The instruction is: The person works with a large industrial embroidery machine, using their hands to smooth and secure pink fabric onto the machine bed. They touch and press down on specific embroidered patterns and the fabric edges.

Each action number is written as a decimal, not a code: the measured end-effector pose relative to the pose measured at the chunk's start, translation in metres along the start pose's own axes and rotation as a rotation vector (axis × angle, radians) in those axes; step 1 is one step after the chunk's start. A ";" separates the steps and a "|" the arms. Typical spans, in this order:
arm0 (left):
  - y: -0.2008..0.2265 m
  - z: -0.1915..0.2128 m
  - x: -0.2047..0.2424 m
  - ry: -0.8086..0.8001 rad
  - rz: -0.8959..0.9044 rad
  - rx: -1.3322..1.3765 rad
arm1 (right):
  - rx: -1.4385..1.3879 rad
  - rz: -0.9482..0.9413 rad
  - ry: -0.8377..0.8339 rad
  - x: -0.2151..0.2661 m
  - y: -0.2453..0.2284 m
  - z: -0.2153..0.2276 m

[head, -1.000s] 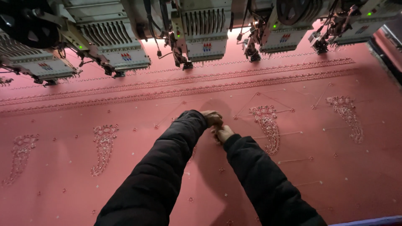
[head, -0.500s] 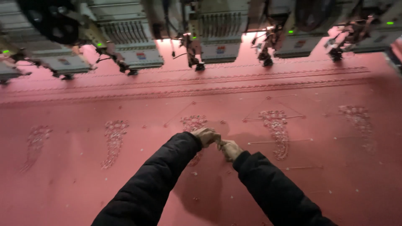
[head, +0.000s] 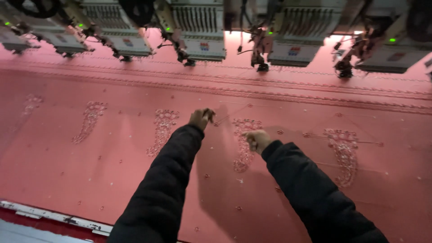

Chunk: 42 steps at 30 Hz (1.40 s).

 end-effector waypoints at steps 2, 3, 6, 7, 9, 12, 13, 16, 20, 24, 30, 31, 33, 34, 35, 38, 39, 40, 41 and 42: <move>0.001 0.012 -0.020 0.084 0.109 -0.151 | -0.346 -0.110 0.057 -0.005 -0.020 -0.008; -0.002 0.001 -0.032 0.091 0.113 -0.152 | -0.341 -0.110 0.051 -0.003 -0.031 -0.018; -0.002 -0.040 -0.052 0.110 0.147 -0.203 | -0.481 -0.132 0.091 -0.002 -0.051 -0.032; 0.000 -0.044 -0.051 0.141 0.188 -0.248 | -0.550 -0.143 0.064 -0.008 -0.052 -0.041; 0.005 -0.064 -0.045 0.158 0.234 -0.284 | -0.615 -0.159 0.053 -0.017 -0.046 -0.045; 0.029 -0.075 -0.052 0.115 0.150 -0.464 | -0.661 -0.161 0.044 -0.042 -0.049 -0.050; 0.043 -0.076 -0.046 0.013 0.144 -0.426 | -0.644 -0.142 0.080 -0.048 -0.049 -0.049; 0.044 -0.092 -0.050 -0.149 0.132 -0.427 | -0.597 -0.102 0.141 -0.042 -0.057 -0.047; 0.012 -0.121 -0.066 -0.212 0.070 -0.644 | -0.538 -0.031 0.199 -0.022 -0.065 -0.044; -0.008 -0.141 -0.088 -0.254 -0.074 -0.732 | -0.474 -0.026 0.192 -0.051 -0.062 -0.046; 0.010 -0.119 -0.067 -0.183 -0.006 -0.462 | -0.542 -0.078 0.182 -0.055 -0.052 -0.044; 0.005 -0.125 -0.069 -0.222 -0.045 -0.514 | -0.499 -0.054 0.207 -0.057 -0.052 -0.042; -0.001 -0.123 -0.070 -0.252 -0.084 -0.567 | -0.454 -0.025 0.226 -0.052 -0.060 -0.043; -0.008 -0.116 -0.065 -0.219 0.027 -0.469 | -0.454 -0.054 0.235 -0.043 -0.060 -0.041; -0.015 -0.110 -0.058 -0.186 0.137 -0.371 | -0.454 -0.083 0.245 -0.034 -0.059 -0.041; 0.016 -0.091 -0.028 -0.113 0.547 -0.033 | -0.521 -0.138 0.145 -0.061 -0.058 -0.051; 0.015 -0.099 -0.027 -0.114 0.547 -0.030 | -0.519 -0.137 0.147 -0.065 -0.062 -0.046; 0.017 -0.097 -0.031 -0.128 0.387 -0.225 | -0.514 -0.159 0.130 -0.070 -0.065 -0.050; 0.021 -0.097 -0.033 -0.140 0.226 -0.419 | -0.508 -0.181 0.112 -0.074 -0.067 -0.054; 0.016 -0.098 -0.028 -0.137 0.232 -0.420 | -0.504 -0.184 0.107 -0.079 -0.064 -0.052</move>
Point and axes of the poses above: each hand's wrist, its own x-axis away from the middle knuckle, its own z-axis out of the back of the hand, y = z × x, the point moved 8 cm from there along -x, towards the middle knuckle, and after that the axes turned 11 degrees about y, right-handed, at the moved point
